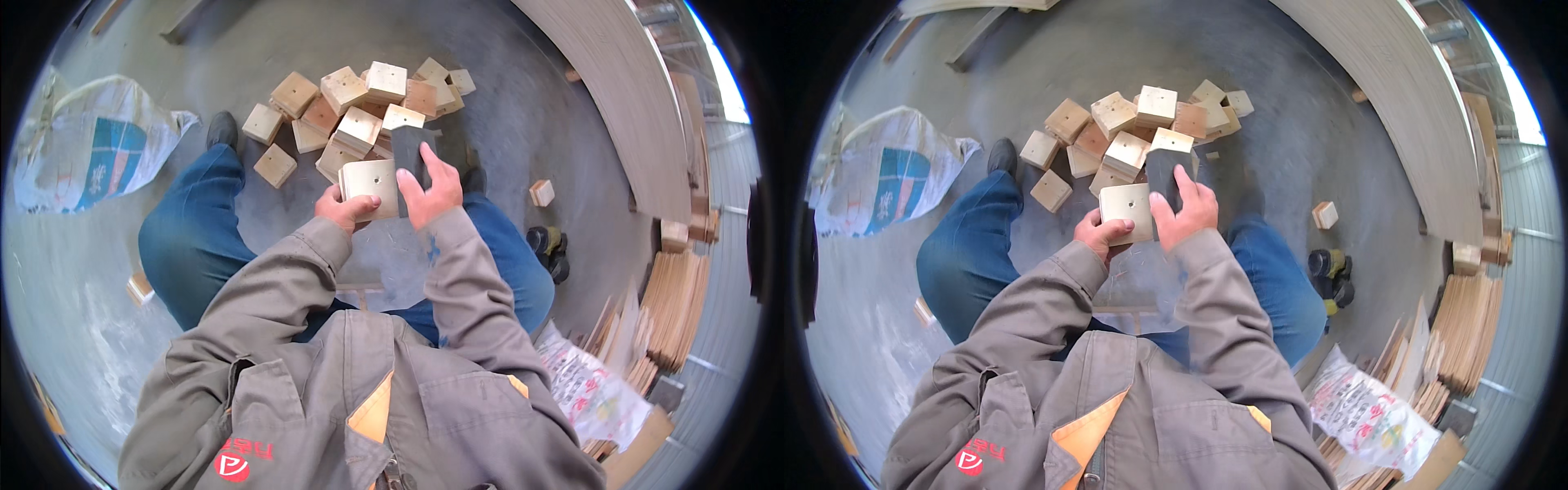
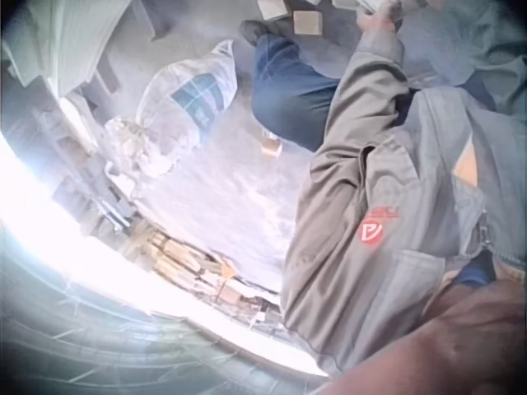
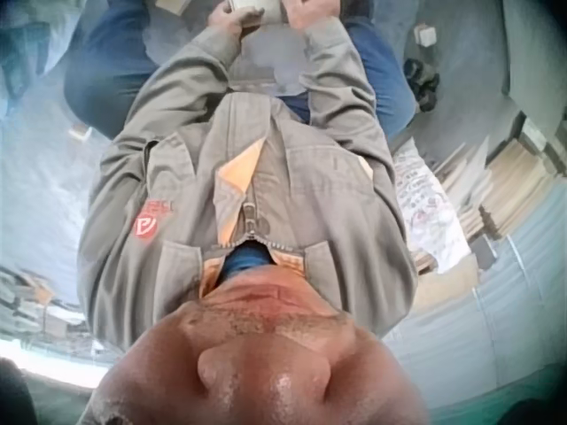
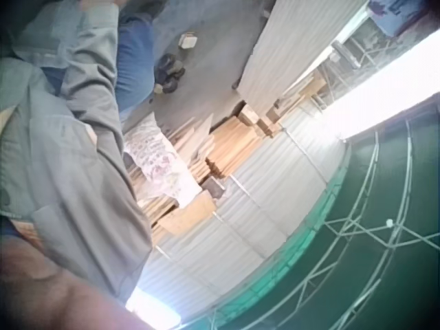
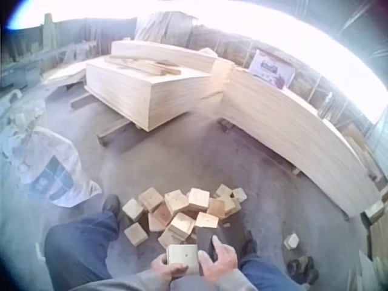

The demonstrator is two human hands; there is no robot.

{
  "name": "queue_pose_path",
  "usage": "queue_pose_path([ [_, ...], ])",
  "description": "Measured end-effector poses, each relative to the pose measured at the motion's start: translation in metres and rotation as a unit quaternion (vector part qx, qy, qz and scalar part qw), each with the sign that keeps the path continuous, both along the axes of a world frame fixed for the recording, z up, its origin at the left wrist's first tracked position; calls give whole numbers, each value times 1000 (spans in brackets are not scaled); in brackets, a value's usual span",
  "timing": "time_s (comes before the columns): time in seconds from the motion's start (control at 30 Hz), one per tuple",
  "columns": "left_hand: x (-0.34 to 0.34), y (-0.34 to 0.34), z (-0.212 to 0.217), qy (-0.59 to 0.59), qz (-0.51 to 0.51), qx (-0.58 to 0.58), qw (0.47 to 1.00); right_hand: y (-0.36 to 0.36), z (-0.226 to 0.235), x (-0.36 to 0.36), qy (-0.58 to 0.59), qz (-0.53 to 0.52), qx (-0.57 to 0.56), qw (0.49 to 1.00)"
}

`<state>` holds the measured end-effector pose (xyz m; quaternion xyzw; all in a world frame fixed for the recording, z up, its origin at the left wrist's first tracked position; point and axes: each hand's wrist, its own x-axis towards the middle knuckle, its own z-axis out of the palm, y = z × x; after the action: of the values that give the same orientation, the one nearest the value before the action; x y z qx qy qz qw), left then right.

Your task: The person sits on the floor and sands small square wooden blocks one by one using a sanding block. They pick up a block, rub its surfaces with the sanding block, and place it down before picking up another.

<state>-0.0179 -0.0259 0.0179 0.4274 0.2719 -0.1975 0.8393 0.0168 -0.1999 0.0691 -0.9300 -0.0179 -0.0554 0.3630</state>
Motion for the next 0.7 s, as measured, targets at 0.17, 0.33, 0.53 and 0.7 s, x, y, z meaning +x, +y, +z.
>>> queue_pose_path([
  [0.17, 3, 3, -7, 31, 10, 16, 999, -7, 4, -92, -60, 70, -58, 994],
  [0.33, -5, 1, 1, 13, -36, 32, 999, -11, -8, -68, -66, 49, -37, 996],
  [0.53, -4, -4, 4, 22, -37, 42, 998, -16, -7, -5, -11, -2, -43, 999],
  [0.7, 2, 5, -8, 14, -18, 73, 997, -14, 3, -102, -33, 45, -60, 997],
])
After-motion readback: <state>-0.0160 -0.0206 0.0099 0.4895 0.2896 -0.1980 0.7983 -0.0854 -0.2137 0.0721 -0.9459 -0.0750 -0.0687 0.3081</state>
